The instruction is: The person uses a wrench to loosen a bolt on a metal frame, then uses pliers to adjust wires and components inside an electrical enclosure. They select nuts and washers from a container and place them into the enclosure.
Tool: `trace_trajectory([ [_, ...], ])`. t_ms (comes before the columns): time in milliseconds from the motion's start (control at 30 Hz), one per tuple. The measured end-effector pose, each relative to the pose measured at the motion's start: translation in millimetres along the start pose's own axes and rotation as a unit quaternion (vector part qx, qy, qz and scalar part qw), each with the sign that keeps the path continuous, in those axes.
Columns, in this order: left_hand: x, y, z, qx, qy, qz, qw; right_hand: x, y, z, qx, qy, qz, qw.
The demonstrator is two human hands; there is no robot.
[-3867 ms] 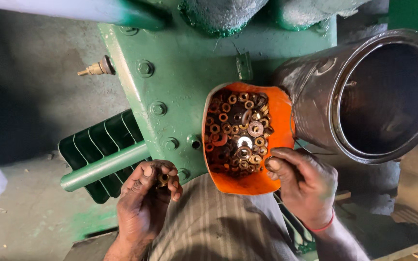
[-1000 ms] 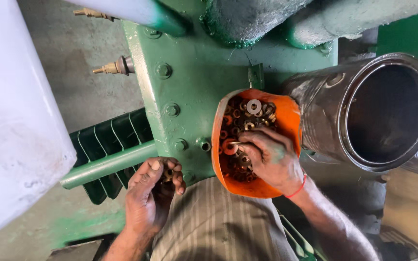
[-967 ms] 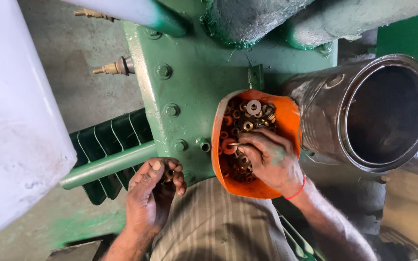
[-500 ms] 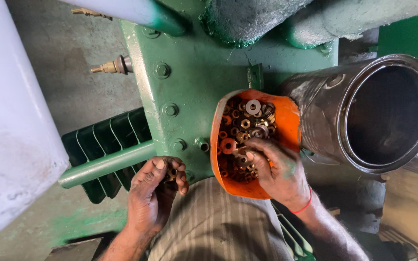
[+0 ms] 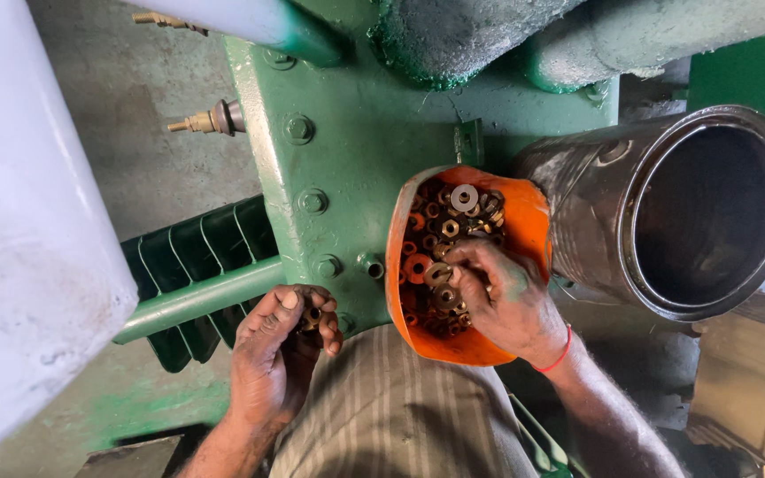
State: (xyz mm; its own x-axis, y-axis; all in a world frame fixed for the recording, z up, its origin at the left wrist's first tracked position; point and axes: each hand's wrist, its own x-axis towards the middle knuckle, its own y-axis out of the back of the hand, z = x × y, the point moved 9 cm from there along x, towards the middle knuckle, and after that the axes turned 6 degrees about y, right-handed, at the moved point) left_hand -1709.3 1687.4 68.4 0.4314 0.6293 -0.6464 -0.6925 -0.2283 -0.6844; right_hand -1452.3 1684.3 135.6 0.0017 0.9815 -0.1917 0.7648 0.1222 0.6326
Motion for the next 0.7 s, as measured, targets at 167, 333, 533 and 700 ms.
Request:
trace_trajectory([
  [167,-0.2,-0.3,-0.5,-0.003,0.002,-0.003,1.0,5.1,-7.8,-18.5,-0.023,0.066,-0.062,0.996],
  [333,0.1,-0.9,0.6,0.002,0.003,-0.003,1.0,4.7,-13.9,-5.6,-0.02,-0.012,-0.085,0.996],
  [533,0.7,-1.1,-0.2,-0.001,0.003,-0.007,1.0,1.5,-10.1,-7.6,0.011,0.007,-0.048,0.999],
  [700,0.6,0.7,-2.4,0.003,0.008,0.002,1.0,-3.6,-7.6,-12.4,0.005,0.038,-0.029,0.999],
])
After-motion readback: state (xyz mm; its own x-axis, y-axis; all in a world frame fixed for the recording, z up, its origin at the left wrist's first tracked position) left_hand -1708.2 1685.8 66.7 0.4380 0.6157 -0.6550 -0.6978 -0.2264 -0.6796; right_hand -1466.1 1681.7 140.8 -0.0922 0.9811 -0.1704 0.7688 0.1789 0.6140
